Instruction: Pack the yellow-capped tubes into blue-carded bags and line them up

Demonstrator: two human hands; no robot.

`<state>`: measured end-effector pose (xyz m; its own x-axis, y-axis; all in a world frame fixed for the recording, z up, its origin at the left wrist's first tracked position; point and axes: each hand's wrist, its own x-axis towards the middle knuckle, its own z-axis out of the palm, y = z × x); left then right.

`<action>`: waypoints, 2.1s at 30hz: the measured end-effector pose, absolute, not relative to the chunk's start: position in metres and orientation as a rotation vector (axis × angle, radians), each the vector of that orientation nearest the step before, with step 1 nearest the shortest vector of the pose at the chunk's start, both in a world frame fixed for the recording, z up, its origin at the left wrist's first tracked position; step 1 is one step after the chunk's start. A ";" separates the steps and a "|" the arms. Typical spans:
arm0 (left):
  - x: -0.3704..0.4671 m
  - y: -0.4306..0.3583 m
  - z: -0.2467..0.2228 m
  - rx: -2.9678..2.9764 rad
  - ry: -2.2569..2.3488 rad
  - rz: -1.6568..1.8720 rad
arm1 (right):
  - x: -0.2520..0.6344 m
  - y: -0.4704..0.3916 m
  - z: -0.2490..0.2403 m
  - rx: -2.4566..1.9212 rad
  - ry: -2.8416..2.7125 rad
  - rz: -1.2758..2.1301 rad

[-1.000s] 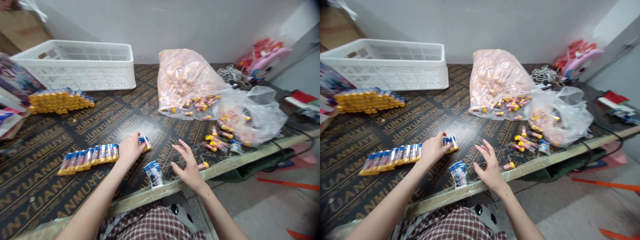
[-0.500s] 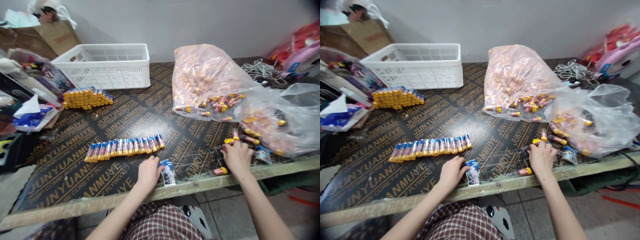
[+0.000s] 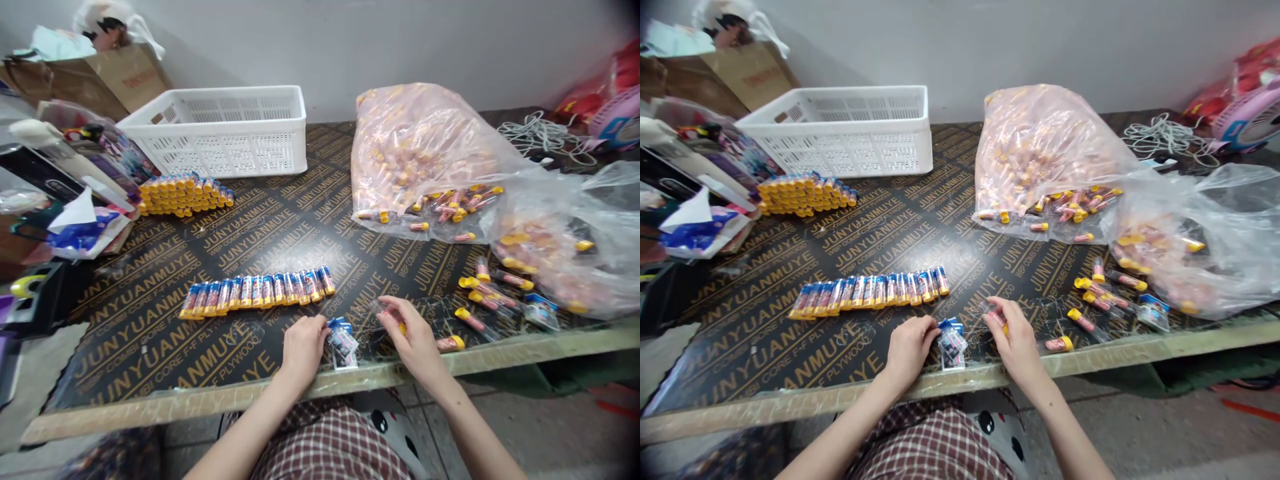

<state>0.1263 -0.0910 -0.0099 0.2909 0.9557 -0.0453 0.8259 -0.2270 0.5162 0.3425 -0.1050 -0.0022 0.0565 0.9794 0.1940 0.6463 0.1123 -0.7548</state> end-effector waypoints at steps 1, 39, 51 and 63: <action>0.126 -0.092 -0.010 2.109 1.584 0.457 | 0.338 -0.108 -0.001 -1.619 -1.614 0.602; 0.130 -0.082 0.026 0.538 1.009 1.095 | 0.294 -0.146 0.010 -1.171 -1.677 0.687; 0.133 -0.094 0.029 0.664 0.862 0.665 | 0.298 -0.134 0.009 -1.098 -1.821 0.723; 0.138 -0.100 0.026 0.681 0.844 0.610 | 0.297 -0.137 0.003 -1.008 -1.745 0.892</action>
<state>0.1379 -0.0999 0.0264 0.5243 0.7168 -0.4597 -0.2124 0.6329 0.7445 0.2975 -0.1367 0.0029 -0.2589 0.9027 0.3435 0.2502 0.4062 -0.8789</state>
